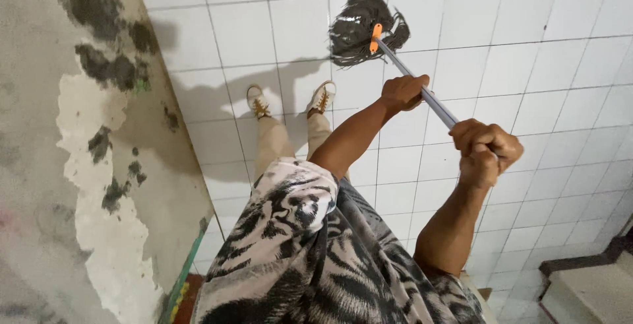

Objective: The recorder is mopping a tiled floor and cleaning a wall surface using a long-handled mop.

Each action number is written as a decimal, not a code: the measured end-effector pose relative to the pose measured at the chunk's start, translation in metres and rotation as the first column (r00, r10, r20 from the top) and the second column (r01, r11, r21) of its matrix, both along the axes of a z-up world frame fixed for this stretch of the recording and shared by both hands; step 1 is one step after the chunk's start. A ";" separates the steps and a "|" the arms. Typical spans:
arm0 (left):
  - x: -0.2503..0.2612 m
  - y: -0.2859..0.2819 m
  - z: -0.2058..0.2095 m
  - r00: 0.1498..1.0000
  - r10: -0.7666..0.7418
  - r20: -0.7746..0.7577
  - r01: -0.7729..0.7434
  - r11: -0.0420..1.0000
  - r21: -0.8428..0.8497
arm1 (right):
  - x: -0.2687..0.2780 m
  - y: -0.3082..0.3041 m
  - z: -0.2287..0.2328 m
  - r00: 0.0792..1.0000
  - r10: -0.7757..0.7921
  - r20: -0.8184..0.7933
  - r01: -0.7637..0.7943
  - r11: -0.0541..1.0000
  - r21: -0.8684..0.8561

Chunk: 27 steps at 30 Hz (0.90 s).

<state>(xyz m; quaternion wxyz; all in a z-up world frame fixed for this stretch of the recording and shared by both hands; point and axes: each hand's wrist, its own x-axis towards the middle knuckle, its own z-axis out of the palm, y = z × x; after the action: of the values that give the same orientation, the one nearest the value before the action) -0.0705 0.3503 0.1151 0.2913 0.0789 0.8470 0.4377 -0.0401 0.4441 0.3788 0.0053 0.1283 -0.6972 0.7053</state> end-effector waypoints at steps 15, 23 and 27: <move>0.100 -0.272 0.019 0.949 0.258 0.179 -0.177 0.912 -0.371 | 0.021 -0.189 -0.051 0.936 0.353 0.001 -0.326 0.864 -0.384; 0.210 -0.429 -0.060 0.807 0.588 0.055 -0.480 0.707 -0.520 | 0.100 -0.304 -0.171 0.868 0.394 0.302 -0.256 0.877 -0.407; 0.224 -0.432 -0.050 0.747 0.648 0.148 -0.470 0.672 -0.573 | 0.106 -0.312 -0.151 0.846 0.492 0.203 -0.415 0.849 -0.328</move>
<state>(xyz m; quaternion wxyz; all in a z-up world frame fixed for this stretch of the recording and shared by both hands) 0.1534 -0.0813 0.0649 0.2916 -0.3436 0.8484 0.2778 0.0657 0.1316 0.2283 -0.2440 0.1878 -0.5367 0.7856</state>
